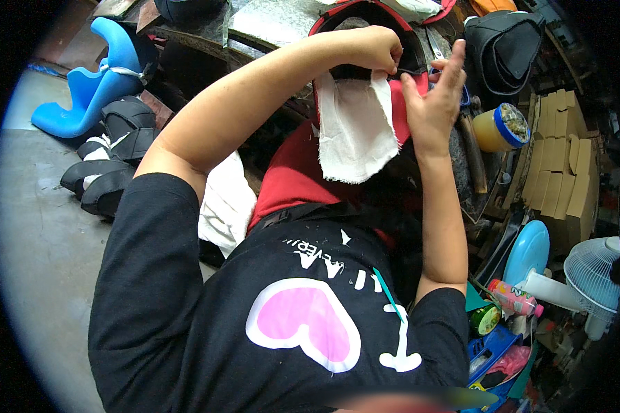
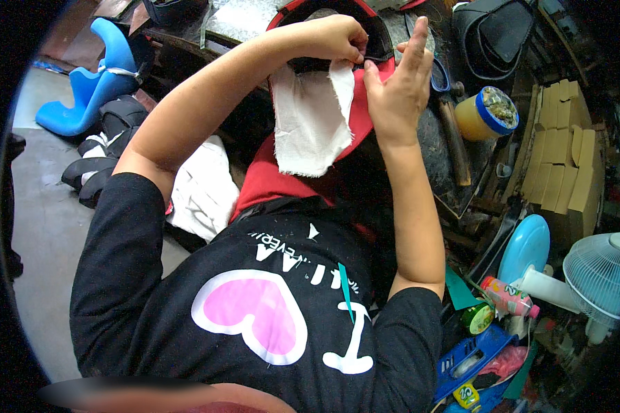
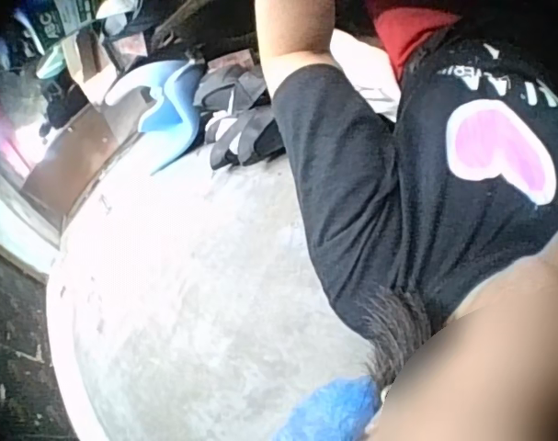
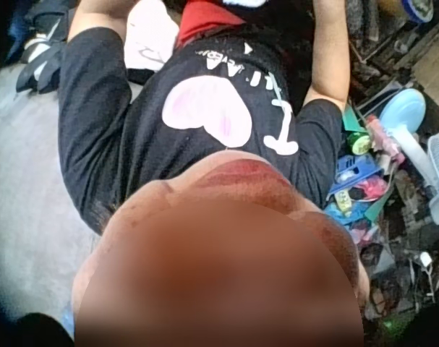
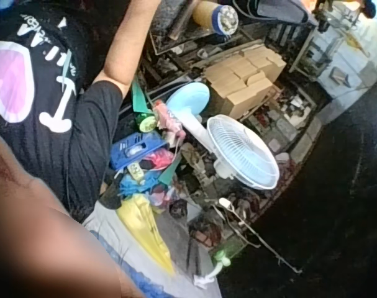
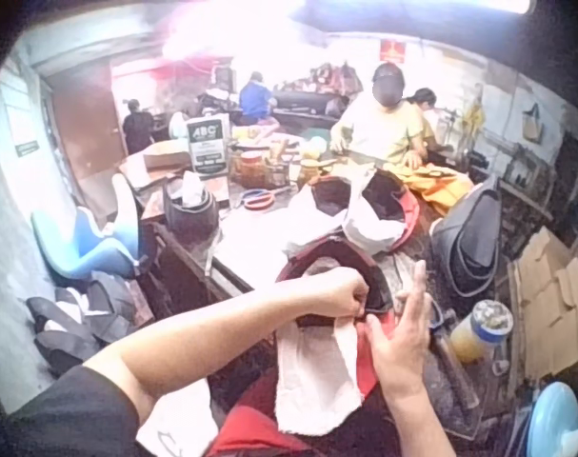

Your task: The person sews a white fabric patch onto the interior of a red and black bag using a needle and thread. They repeatedly insert the needle, pull the thread through, and trim excess thread with scissors. The bag remains on the workbench throughout.

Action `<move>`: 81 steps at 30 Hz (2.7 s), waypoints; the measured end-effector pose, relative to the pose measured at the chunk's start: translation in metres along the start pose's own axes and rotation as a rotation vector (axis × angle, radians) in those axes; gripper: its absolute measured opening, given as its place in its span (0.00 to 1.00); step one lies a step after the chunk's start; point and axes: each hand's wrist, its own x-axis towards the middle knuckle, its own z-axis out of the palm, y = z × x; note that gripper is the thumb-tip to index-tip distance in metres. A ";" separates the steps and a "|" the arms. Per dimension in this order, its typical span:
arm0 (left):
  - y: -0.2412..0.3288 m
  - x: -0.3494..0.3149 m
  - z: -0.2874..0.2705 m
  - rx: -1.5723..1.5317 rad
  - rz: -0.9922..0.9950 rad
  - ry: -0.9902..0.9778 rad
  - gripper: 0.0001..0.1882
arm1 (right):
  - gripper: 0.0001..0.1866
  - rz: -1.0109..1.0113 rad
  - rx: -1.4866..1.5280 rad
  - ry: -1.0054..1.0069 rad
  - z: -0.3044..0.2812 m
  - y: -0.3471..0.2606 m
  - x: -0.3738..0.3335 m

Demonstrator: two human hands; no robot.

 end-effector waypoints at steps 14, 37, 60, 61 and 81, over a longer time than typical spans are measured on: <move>0.003 0.012 0.004 -0.140 -0.174 -0.022 0.12 | 0.47 0.437 0.222 -0.284 -0.026 -0.008 -0.012; 0.010 -0.006 0.020 0.091 0.074 0.034 0.23 | 0.41 0.554 0.425 -0.205 -0.012 0.015 -0.017; 0.028 0.009 0.023 0.393 0.337 0.141 0.10 | 0.36 0.461 0.408 -0.194 -0.026 0.019 -0.034; 0.026 0.009 0.025 0.417 0.351 0.154 0.09 | 0.36 0.492 0.405 -0.207 -0.026 0.019 -0.033; 0.031 0.002 0.023 0.318 0.386 0.167 0.10 | 0.45 0.246 0.076 -0.221 -0.027 0.024 -0.035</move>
